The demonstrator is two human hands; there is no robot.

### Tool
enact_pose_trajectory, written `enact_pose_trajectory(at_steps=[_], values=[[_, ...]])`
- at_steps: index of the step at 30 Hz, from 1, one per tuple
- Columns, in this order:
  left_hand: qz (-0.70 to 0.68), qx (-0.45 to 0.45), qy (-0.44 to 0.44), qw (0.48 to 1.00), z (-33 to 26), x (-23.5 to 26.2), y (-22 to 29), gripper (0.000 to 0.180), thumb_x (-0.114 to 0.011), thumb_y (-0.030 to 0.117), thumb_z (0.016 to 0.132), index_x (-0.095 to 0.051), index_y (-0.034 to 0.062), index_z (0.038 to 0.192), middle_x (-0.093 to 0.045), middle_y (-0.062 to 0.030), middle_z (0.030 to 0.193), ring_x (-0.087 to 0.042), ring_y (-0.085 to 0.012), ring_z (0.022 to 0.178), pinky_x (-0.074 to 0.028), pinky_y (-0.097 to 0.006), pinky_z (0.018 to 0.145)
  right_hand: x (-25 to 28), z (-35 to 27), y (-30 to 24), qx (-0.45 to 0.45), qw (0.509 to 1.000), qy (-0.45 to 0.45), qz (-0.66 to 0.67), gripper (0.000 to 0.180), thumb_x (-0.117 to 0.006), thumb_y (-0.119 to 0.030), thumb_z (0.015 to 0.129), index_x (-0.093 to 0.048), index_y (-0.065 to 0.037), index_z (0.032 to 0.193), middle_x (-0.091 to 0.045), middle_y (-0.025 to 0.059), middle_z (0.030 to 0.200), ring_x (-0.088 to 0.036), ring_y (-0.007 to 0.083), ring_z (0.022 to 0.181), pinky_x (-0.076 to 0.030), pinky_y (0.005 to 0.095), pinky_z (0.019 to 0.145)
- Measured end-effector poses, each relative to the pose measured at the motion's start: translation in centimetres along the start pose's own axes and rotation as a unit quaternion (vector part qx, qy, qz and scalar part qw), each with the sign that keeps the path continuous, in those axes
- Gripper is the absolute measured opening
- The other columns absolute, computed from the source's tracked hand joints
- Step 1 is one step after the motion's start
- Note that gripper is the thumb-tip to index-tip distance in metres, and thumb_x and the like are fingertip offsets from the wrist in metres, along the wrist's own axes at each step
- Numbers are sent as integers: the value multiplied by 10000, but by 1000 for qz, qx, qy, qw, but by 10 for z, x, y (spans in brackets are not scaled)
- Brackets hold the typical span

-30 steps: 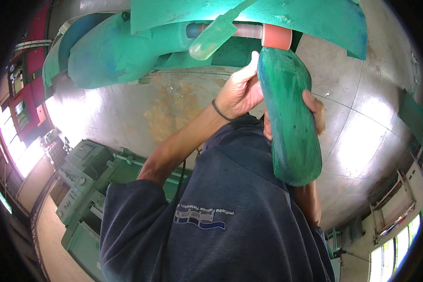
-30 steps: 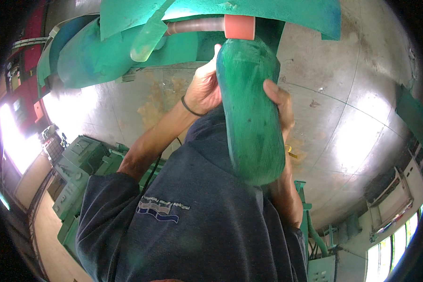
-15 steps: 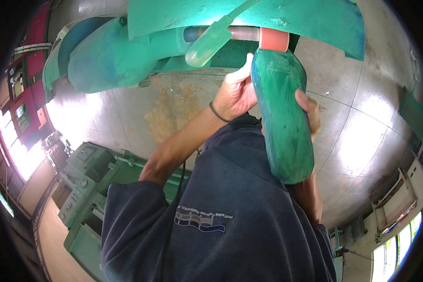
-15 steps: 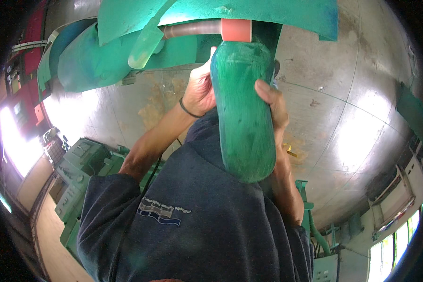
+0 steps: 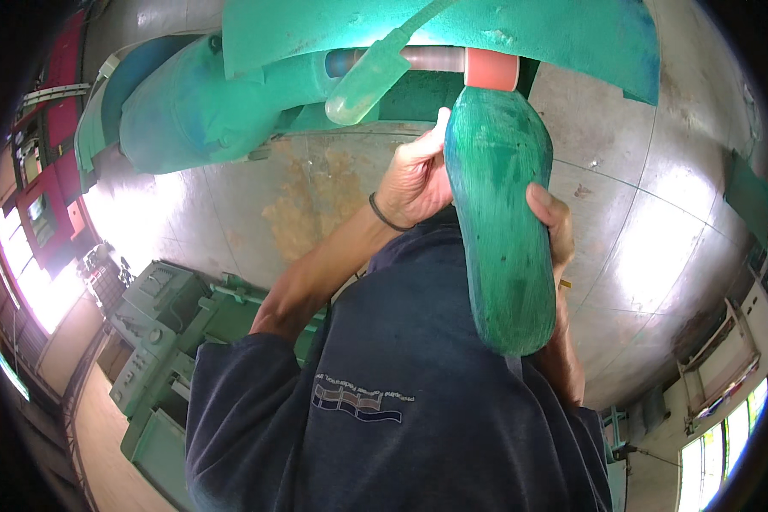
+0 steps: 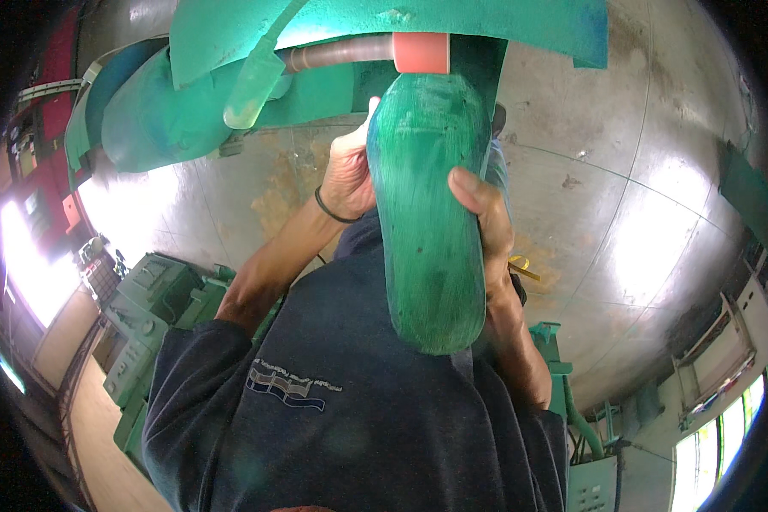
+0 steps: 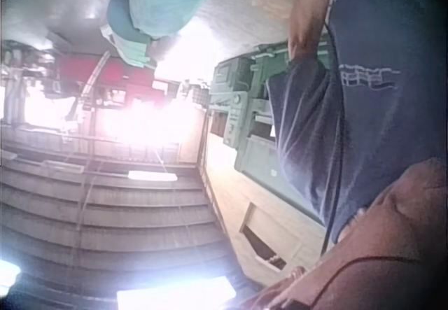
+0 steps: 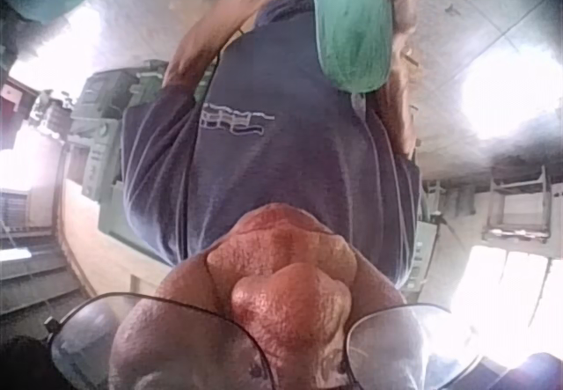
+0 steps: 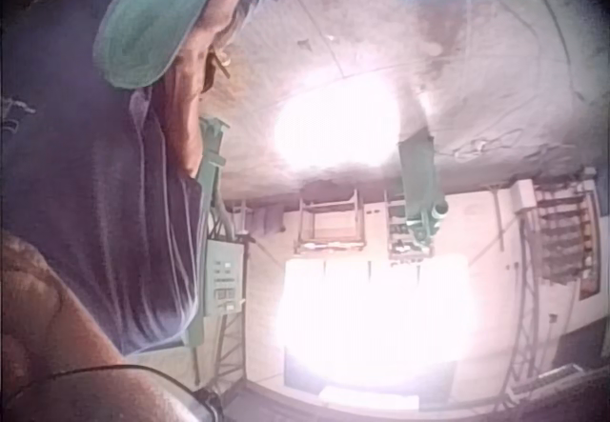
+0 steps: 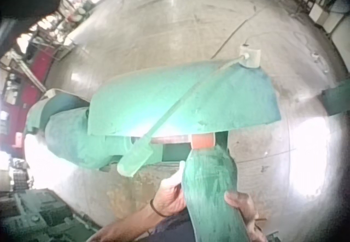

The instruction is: The person sands a shoe last using a rotary sanding machine, measures the shoe last with a measuring tape, and then sands the shoe last against the sanding machine again.

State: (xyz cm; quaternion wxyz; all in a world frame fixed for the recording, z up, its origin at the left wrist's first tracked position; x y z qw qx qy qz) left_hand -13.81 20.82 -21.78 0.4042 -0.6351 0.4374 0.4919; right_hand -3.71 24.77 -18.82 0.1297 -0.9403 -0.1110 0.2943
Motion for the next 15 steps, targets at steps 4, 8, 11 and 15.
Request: enact_pose_trajectory(at_steps=[4, 8, 11, 15], values=[[32, -8, 50, 998, -2, 5, 1, 331, -427, 226, 1058, -512, 45, 1321, -587, -129, 1309, -581, -244, 1195, -470, -434, 1051, 3, 2, 3, -9, 1000, 10, -1, 575, -643, -430, 835, -617, 46, 1156, -685, 118, 952, -661, 166, 768, -542, 267, 662], [-27, -23, 3, 999, 9, 7, 10, 464, -382, 329, 1073, -452, -9, 1383, -548, -167, 1361, -543, -275, 1253, -425, -453, 1094, -5, 12, 1, -29, 999, -26, 19, 564, -645, -423, 838, -619, 46, 1149, -684, 120, 955, -661, 177, 781, -542, 284, 674], [-14, -13, 50, 999, 1, 19, 6, 426, -411, 302, 1066, -470, -3, 1358, -557, -165, 1345, -550, -273, 1246, -431, -461, 1087, -8, 10, -1, -5, 999, -16, -41, 544, -622, -497, 832, -655, -2, 1056, -661, 88, 850, -621, 156, 662, -505, 275, 586], [8, -17, 34, 999, 2, 20, 7, 410, -415, 293, 1065, -477, 4, 1349, -557, -162, 1344, -551, -270, 1244, -433, -462, 1085, -7, 12, 0, -11, 1000, -2, -24, 532, -637, -483, 827, -658, 7, 1036, -670, 87, 842, -632, 157, 684, -517, 274, 612]])
Point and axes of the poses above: each hand's wrist, its own z-axis towards the middle knuckle, its own x-axis out of the back of the hand, y = z × x, the point moved 9 cm from there along z, towards the middle knuckle
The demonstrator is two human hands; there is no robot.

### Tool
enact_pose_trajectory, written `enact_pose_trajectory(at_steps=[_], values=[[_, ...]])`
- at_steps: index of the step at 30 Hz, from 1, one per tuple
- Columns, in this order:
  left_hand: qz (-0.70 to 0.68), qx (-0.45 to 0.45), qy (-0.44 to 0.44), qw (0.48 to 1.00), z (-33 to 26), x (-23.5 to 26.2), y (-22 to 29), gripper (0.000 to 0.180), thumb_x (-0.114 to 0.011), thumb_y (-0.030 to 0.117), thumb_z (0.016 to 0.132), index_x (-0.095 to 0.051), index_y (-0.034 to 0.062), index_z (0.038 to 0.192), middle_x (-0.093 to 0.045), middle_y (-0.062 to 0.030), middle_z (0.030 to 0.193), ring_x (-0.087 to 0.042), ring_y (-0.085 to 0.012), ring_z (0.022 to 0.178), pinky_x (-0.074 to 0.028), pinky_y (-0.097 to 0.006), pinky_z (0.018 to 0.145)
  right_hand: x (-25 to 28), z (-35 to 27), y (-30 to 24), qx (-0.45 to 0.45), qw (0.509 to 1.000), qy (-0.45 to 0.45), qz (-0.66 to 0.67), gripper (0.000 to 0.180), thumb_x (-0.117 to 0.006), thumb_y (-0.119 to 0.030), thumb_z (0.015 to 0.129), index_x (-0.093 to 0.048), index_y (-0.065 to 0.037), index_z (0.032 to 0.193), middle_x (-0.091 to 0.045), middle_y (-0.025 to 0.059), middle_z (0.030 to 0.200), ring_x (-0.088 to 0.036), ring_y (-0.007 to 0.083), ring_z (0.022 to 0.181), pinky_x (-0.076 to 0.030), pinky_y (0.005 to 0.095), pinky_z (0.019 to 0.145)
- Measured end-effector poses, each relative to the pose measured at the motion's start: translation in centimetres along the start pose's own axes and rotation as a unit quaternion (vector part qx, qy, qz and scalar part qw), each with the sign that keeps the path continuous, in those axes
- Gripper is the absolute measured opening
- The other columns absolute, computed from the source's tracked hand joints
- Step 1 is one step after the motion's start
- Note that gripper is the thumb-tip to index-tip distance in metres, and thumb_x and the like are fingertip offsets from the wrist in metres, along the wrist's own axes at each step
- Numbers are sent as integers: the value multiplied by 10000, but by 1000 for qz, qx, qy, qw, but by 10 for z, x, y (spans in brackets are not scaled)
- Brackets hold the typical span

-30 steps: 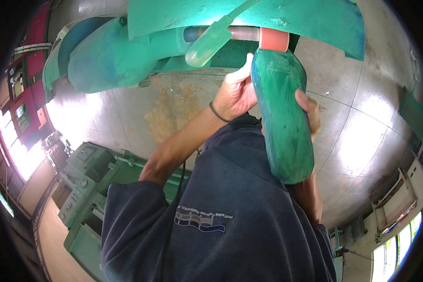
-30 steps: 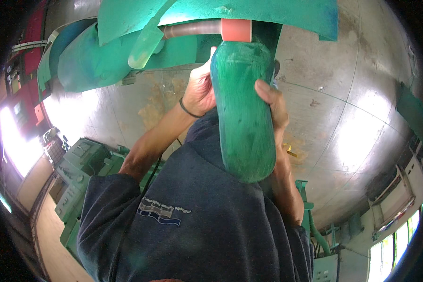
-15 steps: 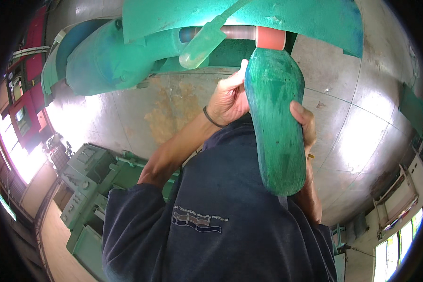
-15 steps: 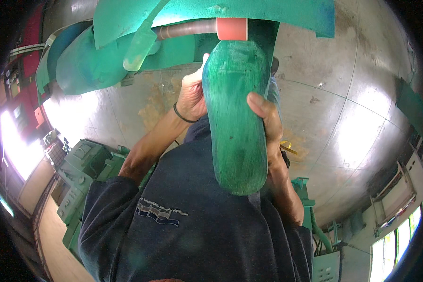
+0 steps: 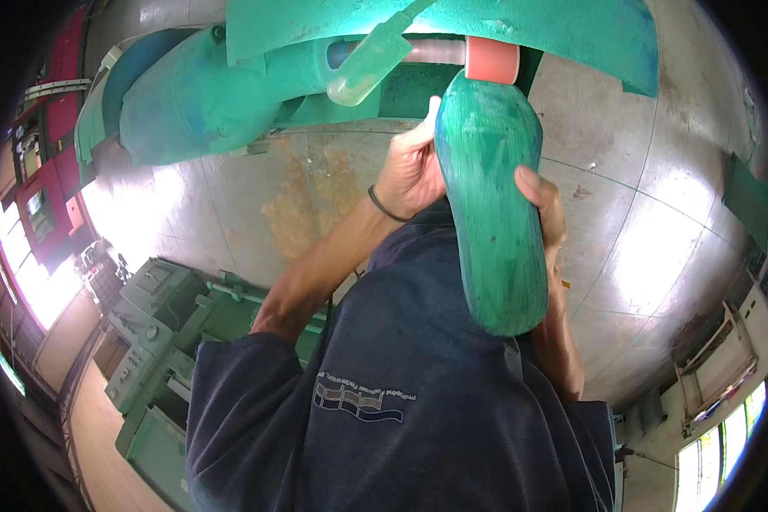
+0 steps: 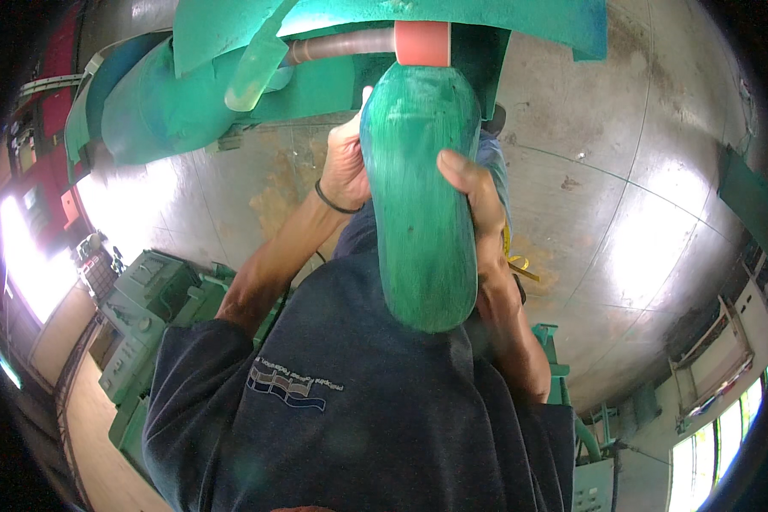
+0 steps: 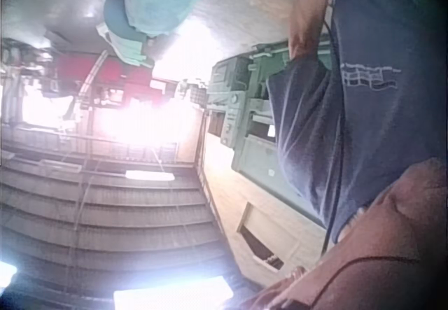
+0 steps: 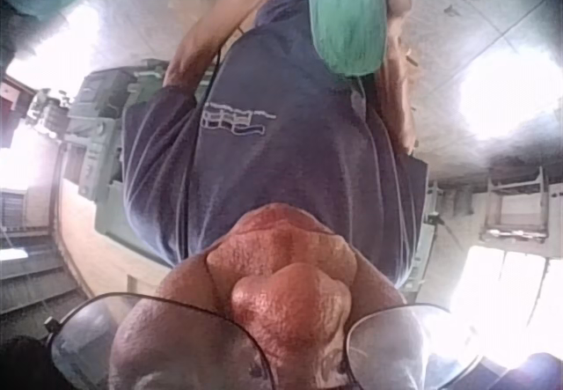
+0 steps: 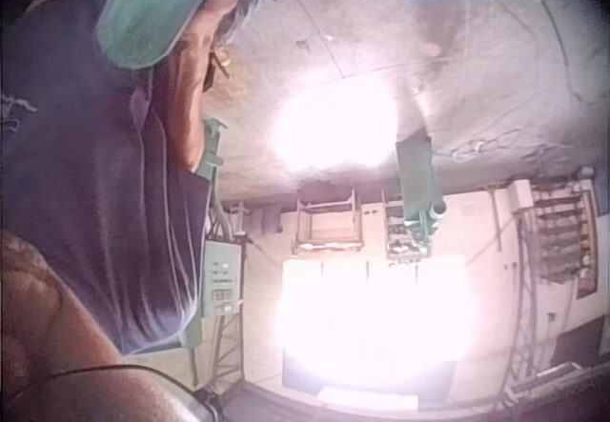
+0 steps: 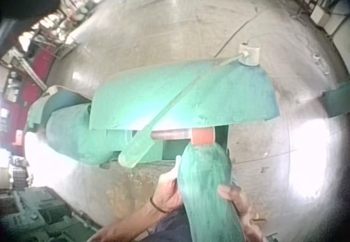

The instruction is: The person sands a shoe last using a rotary sanding machine, measures the shoe last with a measuring tape, and then sands the shoe last against the sanding machine again.

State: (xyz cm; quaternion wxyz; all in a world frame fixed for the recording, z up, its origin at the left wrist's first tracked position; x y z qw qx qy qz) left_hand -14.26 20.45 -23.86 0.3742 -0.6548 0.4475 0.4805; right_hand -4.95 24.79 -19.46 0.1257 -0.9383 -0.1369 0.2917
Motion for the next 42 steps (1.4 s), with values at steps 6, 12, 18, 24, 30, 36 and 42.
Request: enact_pose_trajectory(at_steps=[6, 12, 18, 24, 30, 36, 42], values=[[-37, -19, -27, 999, 3, -3, 5, 399, -427, 273, 1061, -481, -3, 1344, -564, -169, 1340, -556, -275, 1238, -436, -461, 1086, 0, 1, 1, -4, 999, -32, -14, 522, -648, -456, 827, -651, 14, 1054, -681, 100, 871, -641, 162, 704, -522, 273, 622], [-20, -27, -14, 999, 6, 1, 11, 380, -433, 255, 1059, -484, -1, 1334, -571, -168, 1329, -557, -279, 1237, -437, -466, 1085, -4, 10, 0, -13, 999, -39, -16, 521, -649, -471, 823, -655, 5, 1034, -669, 81, 839, -624, 150, 657, -510, 272, 583], [-16, -24, 10, 1000, -4, 8, 9, 384, -427, 255, 1061, -470, 5, 1349, -561, -166, 1343, -557, -280, 1237, -439, -467, 1082, -1, 4, 4, 4, 1000, 10, -28, 507, -645, -466, 828, -657, 5, 1014, -664, 78, 804, -623, 149, 645, -510, 267, 575], [-40, -28, -2, 999, 5, 10, 16, 369, -430, 244, 1060, -474, 7, 1340, -562, -158, 1336, -552, -277, 1241, -435, -469, 1084, -9, 20, 0, -6, 997, -58, -44, 499, -621, -477, 854, -658, -4, 1009, -665, 84, 821, -628, 145, 675, -513, 265, 607], [-15, -27, 44, 999, -10, 19, 13, 351, -436, 217, 1055, -469, 17, 1342, -567, -158, 1329, -559, -280, 1231, -438, -471, 1083, -4, 4, 7, -17, 999, -14, -47, 497, -602, -482, 873, -662, -4, 995, -667, 90, 832, -628, 141, 670, -510, 265, 602], [-43, -36, 5, 998, 4, 19, 20, 361, -444, 225, 1052, -467, 15, 1344, -558, -159, 1340, -552, -280, 1240, -432, -469, 1091, -5, 21, 2, -16, 998, -32, -42, 484, -617, -464, 869, -661, -4, 1011, -668, 90, 849, -633, 138, 700, -516, 262, 627], [-7, -30, 7, 999, -12, 9, 12, 396, -435, 245, 1057, -461, -4, 1362, -550, -168, 1352, -544, -282, 1252, -429, -468, 1095, 3, 5, 9, -20, 999, -24, -42, 500, -642, -479, 853, -662, -7, 1018, -668, 91, 857, -633, 141, 703, -516, 264, 634]])
Point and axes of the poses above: each hand's wrist, its own z-axis towards the middle knuckle, its own x-axis out of the back of the hand, y = z × x, the point moved 9 cm from there along z, towards the middle knuckle
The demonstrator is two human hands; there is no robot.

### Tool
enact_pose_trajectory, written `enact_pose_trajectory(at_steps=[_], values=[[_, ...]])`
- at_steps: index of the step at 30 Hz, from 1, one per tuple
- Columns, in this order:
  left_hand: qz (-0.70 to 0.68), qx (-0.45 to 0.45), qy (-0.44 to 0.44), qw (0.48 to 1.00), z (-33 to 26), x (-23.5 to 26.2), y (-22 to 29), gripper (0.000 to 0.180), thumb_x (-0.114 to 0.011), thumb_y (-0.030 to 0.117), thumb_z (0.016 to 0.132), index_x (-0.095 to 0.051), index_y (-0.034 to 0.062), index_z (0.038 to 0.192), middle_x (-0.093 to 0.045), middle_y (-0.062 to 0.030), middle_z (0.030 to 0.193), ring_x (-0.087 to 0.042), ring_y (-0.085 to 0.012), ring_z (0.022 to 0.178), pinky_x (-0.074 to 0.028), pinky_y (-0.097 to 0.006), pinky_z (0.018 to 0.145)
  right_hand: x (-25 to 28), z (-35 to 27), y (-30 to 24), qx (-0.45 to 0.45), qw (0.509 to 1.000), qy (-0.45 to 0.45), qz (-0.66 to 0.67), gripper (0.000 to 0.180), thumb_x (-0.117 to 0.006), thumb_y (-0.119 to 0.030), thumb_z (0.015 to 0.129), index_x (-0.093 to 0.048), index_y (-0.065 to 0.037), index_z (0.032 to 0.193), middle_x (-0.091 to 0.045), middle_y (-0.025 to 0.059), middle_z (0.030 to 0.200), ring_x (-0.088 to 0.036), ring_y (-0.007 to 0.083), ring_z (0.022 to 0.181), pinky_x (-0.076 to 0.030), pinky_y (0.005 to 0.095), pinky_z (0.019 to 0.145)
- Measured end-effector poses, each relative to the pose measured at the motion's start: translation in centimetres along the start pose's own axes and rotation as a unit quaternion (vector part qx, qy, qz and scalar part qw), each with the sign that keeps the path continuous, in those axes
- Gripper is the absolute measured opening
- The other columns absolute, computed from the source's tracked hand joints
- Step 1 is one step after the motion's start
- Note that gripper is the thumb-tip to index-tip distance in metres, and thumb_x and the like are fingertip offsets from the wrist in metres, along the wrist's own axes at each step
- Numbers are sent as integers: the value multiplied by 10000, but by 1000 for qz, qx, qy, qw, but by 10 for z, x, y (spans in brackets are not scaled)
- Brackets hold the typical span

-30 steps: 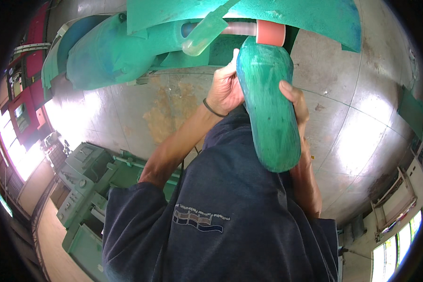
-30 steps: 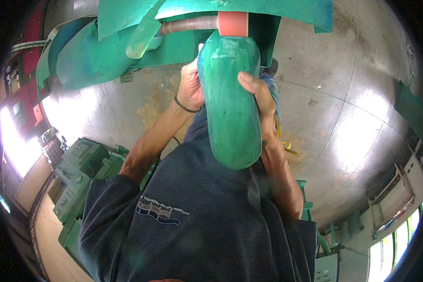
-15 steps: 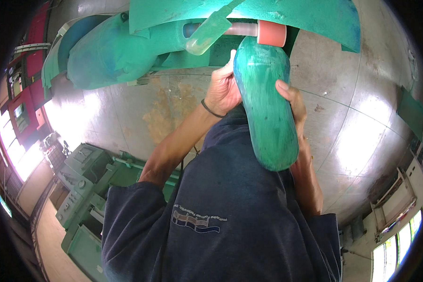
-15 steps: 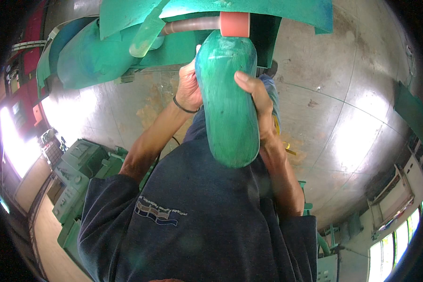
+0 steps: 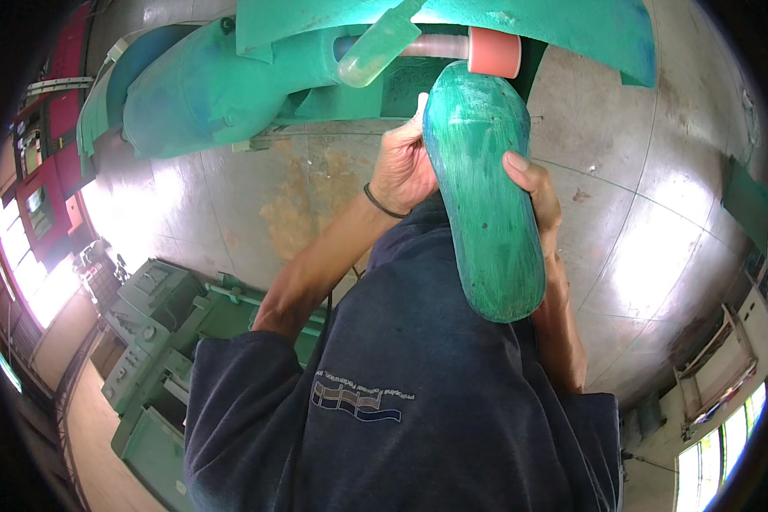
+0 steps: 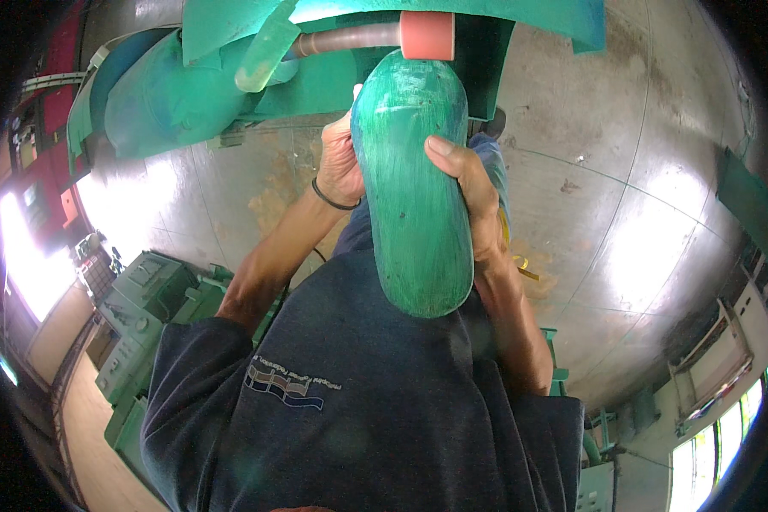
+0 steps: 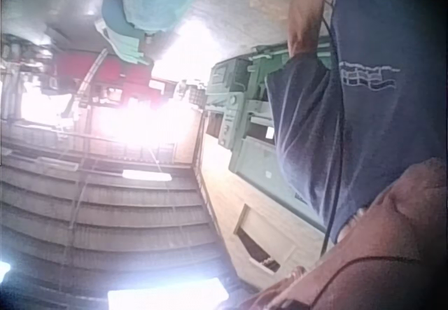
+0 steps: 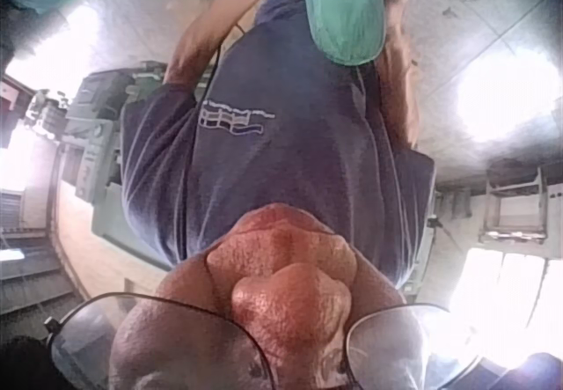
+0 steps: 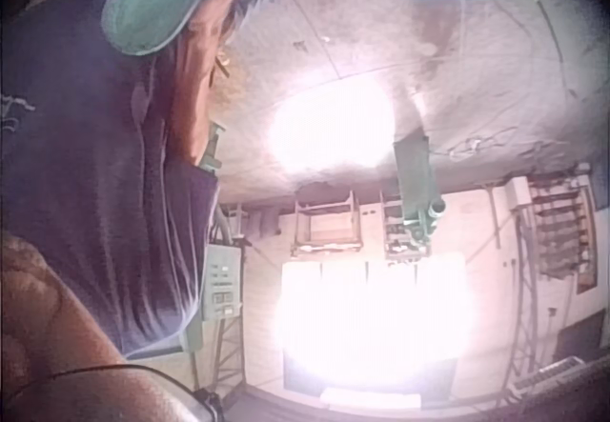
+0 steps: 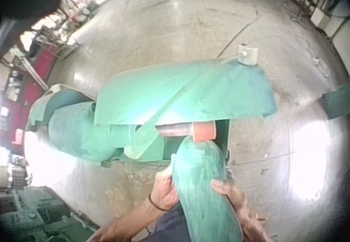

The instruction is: The person sands a shoe last using a rotary sanding machine, measures the shoe last with a measuring tape, and then sands the shoe last against the sanding machine again.

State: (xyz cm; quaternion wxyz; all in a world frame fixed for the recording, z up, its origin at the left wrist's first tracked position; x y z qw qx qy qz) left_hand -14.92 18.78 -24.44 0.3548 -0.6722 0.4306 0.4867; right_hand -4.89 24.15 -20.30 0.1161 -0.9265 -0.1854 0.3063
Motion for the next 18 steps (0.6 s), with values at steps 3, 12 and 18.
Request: enact_pose_trajectory(at_steps=[3, 12, 18], values=[[0, 19, 19, 1000, -7, -3, -7, 398, -433, 251, 1058, -461, -5, 1362, -547, -171, 1356, -541, -283, 1257, -428, -469, 1096, 0, -13, 3, 1, 1000, 26, 12, 497, -641, -479, 855, -663, -10, 1019, -667, 86, 852, -631, 141, 701, -514, 266, 636], [-30, -3, -96, 995, 18, -29, -4, 440, -454, 264, 1051, -418, -2, 1400, -538, -170, 1365, -529, -290, 1267, -418, -474, 1104, 5, 0, -11, 30, 999, -10, 31, 516, -633, -476, 852, -660, 6, 1035, -673, 89, 848, -636, 153, 678, -523, 275, 608], [81, 50, 16, 995, -12, -23, -24, 457, -479, 236, 1038, -383, 37, 1438, -511, -143, 1381, -515, -270, 1277, -413, -469, 1099, 12, -28, 4, 50, 995, -19, 88, 556, -649, -478, 824, -642, 44, 1014, -676, 120, 775, -647, 194, 575, -551, 300, 519]])
Point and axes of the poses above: each hand's wrist, its own z-axis towards the middle knuckle, its own x-axis out of the back of the hand, y = z × x, the point moved 9 cm from there along z, towards the middle knuckle
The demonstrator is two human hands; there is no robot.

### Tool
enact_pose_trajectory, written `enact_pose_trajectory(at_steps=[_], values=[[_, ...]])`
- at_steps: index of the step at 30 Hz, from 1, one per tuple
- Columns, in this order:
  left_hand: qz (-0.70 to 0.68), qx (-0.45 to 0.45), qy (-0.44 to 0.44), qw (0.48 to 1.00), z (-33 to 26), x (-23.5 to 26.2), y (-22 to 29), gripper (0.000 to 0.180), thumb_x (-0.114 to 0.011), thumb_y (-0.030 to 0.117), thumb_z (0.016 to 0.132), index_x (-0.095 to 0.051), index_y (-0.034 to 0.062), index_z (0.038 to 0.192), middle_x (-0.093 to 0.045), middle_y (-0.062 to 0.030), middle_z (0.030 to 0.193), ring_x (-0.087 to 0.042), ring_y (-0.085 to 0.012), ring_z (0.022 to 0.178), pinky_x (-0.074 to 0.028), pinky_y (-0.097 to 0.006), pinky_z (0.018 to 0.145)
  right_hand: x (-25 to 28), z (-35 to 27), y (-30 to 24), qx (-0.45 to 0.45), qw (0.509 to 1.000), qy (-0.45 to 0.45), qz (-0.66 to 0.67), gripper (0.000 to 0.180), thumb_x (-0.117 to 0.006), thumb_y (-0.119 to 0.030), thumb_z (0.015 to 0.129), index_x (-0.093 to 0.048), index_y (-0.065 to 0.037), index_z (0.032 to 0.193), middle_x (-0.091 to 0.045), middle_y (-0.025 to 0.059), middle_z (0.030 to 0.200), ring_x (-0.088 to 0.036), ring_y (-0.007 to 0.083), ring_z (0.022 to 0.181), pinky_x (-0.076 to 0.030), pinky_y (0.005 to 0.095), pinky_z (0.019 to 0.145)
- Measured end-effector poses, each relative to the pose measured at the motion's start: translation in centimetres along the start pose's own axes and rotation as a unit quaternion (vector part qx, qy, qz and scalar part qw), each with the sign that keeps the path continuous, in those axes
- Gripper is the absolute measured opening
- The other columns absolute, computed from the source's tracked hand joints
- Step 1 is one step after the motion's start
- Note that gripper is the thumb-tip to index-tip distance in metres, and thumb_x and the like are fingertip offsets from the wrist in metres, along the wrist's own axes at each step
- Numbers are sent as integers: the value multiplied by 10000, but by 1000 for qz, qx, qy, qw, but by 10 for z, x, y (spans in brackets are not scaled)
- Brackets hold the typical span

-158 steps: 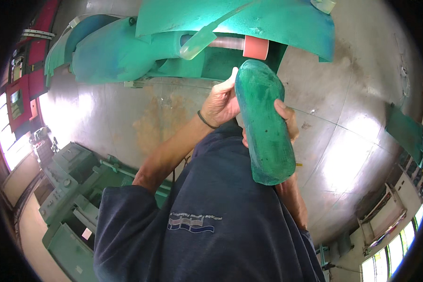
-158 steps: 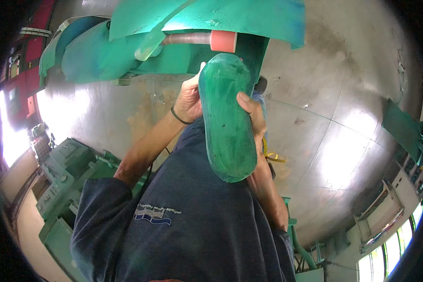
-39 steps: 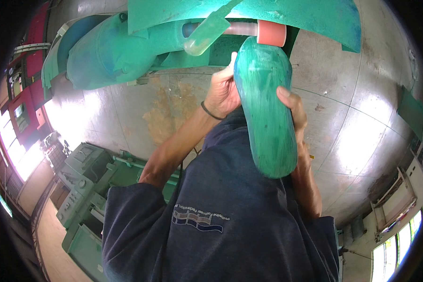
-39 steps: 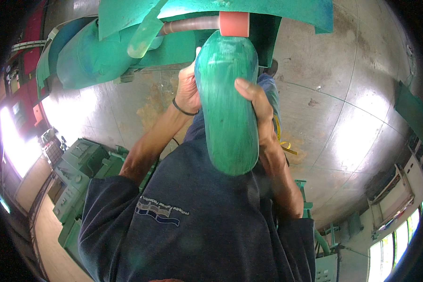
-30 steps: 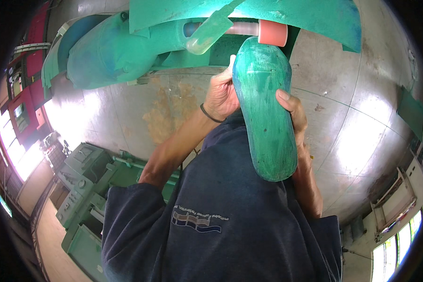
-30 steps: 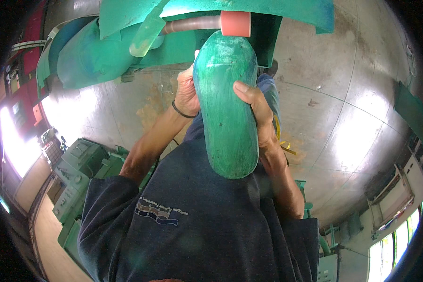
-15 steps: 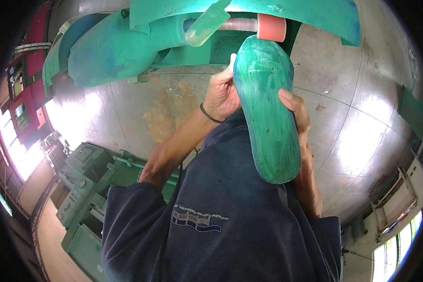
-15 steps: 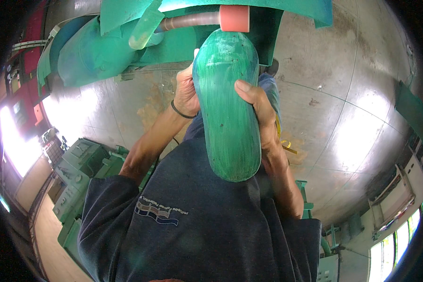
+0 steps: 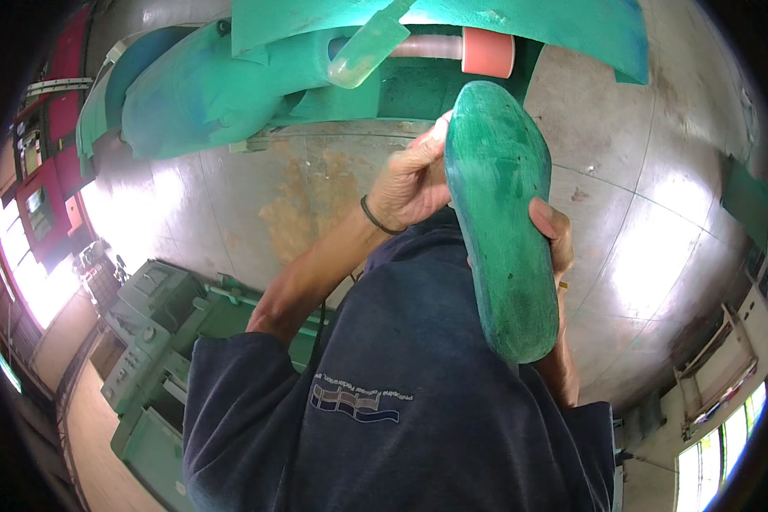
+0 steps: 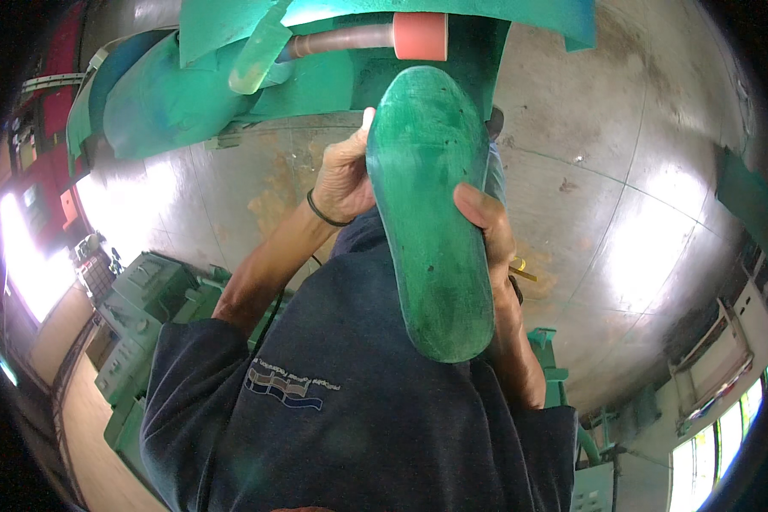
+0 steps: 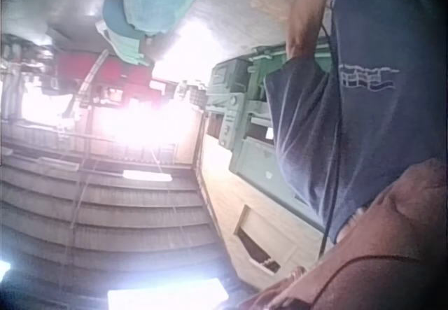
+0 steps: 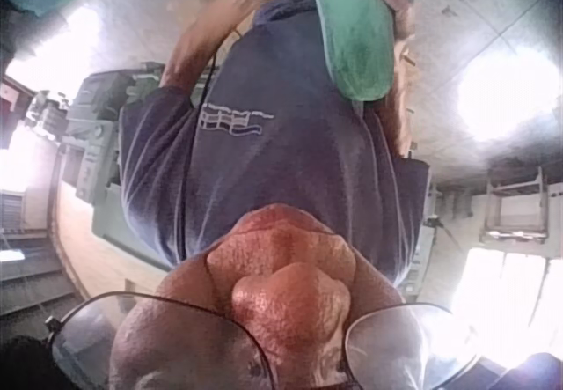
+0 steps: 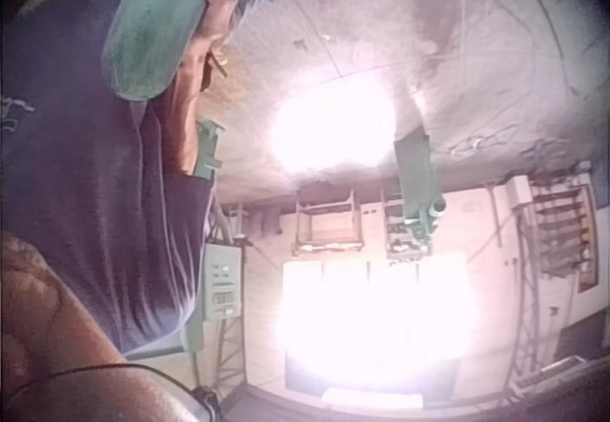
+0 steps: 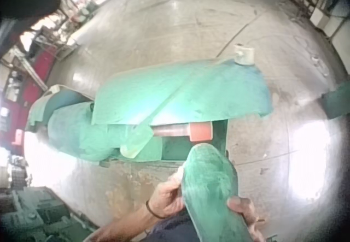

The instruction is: The person sands a shoe last using a rotary sanding machine, measures the shoe last with a measuring tape, and then sands the shoe last against the sanding machine again.

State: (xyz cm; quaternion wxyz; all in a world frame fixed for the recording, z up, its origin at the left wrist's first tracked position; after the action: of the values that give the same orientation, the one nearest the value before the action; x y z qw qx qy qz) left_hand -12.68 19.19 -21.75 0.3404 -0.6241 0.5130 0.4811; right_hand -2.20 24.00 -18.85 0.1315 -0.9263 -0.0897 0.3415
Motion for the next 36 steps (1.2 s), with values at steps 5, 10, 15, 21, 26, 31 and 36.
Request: enact_pose_trajectory(at_steps=[5, 10, 15, 21, 26, 31, 36], values=[[70, -39, 21, 997, 24, 7, 11, 432, -480, 248, 1035, -410, 43, 1409, -510, -128, 1377, -513, -263, 1271, -411, -468, 1096, 1, 21, -4, -11, 1000, 22, 17, 595, -638, -491, 817, -641, 63, 1035, -669, 147, 724, -636, 213, 488, -551, 299, 430], [21, -29, -10, 999, 24, 0, 9, 392, -441, 255, 1053, -435, 44, 1382, -522, -122, 1362, -515, -253, 1264, -414, -464, 1094, 6, 23, -9, 0, 1000, 25, -1, 628, -649, -527, 796, -638, 61, 1013, -666, 160, 716, -651, 233, 520, -580, 349, 469], [49, -15, 35, 998, 22, 7, 4, 403, -422, 295, 1066, -455, 24, 1363, -546, -129, 1340, -528, -250, 1253, -423, -449, 1089, 9, 26, -2, 4, 1000, -12, 16, 649, -587, -546, 841, -629, 78, 1014, -657, 173, 721, -618, 249, 503, -528, 363, 454], [-30, -5, -62, 998, 55, 4, 10, 459, -430, 355, 1059, -479, -7, 1338, -573, -147, 1312, -546, -268, 1238, -437, -453, 1075, 14, 56, -15, 59, 998, 5, 4, 661, -517, -560, 879, -623, 83, 989, -619, 155, 669, -539, 237, 457, -442, 350, 426], [8, -7, -12, 1000, 38, 6, 5, 476, -417, 354, 1063, -465, -14, 1360, -557, -165, 1336, -542, -276, 1247, -431, -462, 1083, -1, 34, -16, 40, 999, -30, 0, 641, -556, -536, 865, -624, 83, 1020, -623, 151, 684, -563, 222, 497, -465, 332, 456], [-20, -7, -18, 1000, 25, 8, 9, 453, -410, 322, 1067, -457, -17, 1364, -548, -176, 1350, -535, -288, 1260, -425, -476, 1090, -6, 24, -12, 33, 998, 21, -46, 555, -617, -492, 832, -647, 34, 1006, -654, 120, 744, -607, 193, 570, -509, 299, 523], [-103, -30, -82, 991, 32, 11, 25, 396, -424, 253, 1060, -448, -4, 1361, -539, -187, 1360, -525, -297, 1278, -409, -495, 1110, -18, 34, -7, -28, 996, -17, -87, 534, -623, -490, 855, -656, 10, 1037, -668, 98, 855, -632, 155, 665, -514, 271, 590]])
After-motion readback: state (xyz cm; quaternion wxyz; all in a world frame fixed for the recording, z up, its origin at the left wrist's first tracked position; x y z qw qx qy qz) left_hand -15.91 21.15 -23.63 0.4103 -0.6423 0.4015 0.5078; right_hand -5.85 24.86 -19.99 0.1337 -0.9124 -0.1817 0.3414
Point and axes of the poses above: each hand's wrist, its own z-axis towards the middle knuckle, its own x-axis out of the back of the hand, y = z × x, the point moved 9 cm from there along z, towards the middle knuckle
